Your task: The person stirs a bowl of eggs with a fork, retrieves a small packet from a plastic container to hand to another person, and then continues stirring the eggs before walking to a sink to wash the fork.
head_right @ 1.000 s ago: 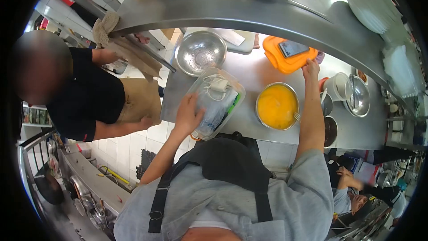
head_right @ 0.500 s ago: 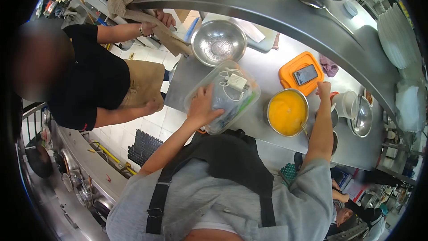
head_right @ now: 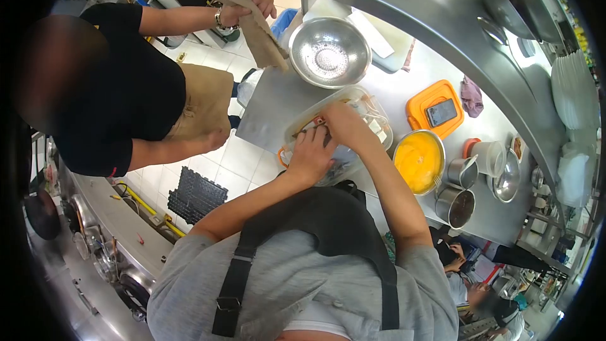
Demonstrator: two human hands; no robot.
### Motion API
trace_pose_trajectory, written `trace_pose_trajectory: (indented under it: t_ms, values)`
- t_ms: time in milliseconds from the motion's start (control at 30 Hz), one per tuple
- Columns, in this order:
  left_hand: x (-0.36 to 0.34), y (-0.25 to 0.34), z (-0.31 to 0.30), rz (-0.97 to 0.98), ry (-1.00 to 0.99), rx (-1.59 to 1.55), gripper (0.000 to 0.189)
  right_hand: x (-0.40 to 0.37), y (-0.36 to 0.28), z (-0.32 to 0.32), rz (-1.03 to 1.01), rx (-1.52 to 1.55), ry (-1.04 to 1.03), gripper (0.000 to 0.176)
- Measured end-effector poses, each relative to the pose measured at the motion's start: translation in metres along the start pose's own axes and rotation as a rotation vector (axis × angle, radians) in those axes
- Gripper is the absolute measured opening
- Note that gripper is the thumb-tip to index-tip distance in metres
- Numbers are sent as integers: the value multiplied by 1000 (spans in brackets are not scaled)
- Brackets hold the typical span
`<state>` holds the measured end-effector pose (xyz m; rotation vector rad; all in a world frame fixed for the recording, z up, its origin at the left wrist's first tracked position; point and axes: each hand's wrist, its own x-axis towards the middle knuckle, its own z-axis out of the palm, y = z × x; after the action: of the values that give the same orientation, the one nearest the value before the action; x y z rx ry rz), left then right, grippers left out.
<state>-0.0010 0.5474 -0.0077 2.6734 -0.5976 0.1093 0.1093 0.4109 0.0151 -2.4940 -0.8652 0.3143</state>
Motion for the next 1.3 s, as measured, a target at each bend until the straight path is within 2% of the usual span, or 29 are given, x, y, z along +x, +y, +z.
trace_pose_trajectory:
  t_ms: [133, 233, 333, 500, 733, 833, 1133, 1233, 1300]
  values:
    - [2, -1, -3, -19, 12, -6, 71, 24, 1, 16, 181, -348, -227, 15]
    - [2, -3, -2, -35, -2, 0, 69, 31, 6, 29, 147, -415, -220, 14]
    - [0, -2, -5, -54, -43, -36, 68, 33, 5, 35, 143, -523, -274, 21]
    - [3, -1, -9, -53, -108, -65, 68, 34, -5, 33, 270, -587, -294, 20]
    - [4, -1, -16, -34, -124, -121, 70, 32, 1, 21, 288, -444, -365, 19]
    - [5, -1, -20, -44, -159, -140, 71, 34, 11, 27, 325, -442, -403, 30]
    - [1, -1, -20, -27, -192, -148, 71, 22, 7, 17, 228, -257, -287, 24]
    - [3, -7, -21, -18, -146, -129, 71, 19, 1, 11, 195, -292, -253, 22]
    - [-2, -16, -12, -17, -112, -22, 71, 10, -8, -4, 133, -266, -141, 17]
